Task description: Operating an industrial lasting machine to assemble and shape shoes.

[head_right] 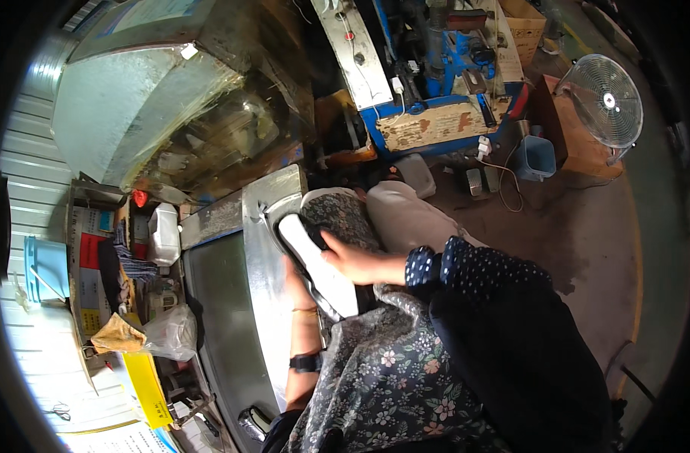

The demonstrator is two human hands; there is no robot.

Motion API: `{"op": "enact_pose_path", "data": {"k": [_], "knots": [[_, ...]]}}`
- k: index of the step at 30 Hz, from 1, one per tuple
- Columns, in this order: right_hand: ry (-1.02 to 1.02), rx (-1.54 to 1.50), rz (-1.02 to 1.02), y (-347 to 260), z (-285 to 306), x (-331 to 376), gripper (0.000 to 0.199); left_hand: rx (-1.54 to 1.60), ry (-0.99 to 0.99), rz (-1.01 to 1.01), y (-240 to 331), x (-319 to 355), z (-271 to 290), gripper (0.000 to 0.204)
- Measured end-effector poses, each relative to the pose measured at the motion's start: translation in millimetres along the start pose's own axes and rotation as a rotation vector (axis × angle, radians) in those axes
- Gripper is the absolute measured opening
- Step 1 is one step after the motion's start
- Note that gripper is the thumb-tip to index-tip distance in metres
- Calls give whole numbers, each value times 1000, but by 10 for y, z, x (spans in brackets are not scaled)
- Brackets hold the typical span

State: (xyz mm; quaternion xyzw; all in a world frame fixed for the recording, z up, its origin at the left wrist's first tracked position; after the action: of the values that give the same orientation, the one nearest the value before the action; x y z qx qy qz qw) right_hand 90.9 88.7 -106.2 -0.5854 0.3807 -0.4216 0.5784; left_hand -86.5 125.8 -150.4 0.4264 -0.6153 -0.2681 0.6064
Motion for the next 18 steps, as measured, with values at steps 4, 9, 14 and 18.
{"op": "enact_pose_path", "data": {"k": [4, 9, 14, 18], "knots": [[-41, 209, -150, -54, 30, 11, 65, -947, 367, -107, 468, 182, -245, 46], [67, 437, 157, -306, -218, -85, 71, -1621, 688, -931, 1090, 752, -744, 27], [127, 431, 289, -256, -252, 10, 69, -904, 600, -747, 819, 729, -168, 22], [74, 475, 267, -350, -266, -26, 68, -260, 342, -434, 403, 202, 191, 31]]}}
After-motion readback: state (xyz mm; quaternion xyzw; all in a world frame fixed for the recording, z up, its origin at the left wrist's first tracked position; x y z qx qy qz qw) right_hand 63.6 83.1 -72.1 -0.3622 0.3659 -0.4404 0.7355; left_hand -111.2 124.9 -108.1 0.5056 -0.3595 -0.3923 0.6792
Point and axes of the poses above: each hand's wrist, its own x-axis away from the middle knuckle, its own z-axis out of the back of the hand, y = z × x, the point moved 10 cm from there along -x, towards the middle knuckle, and after that the axes turned 12 degrees about z, right-handed, at the moved point
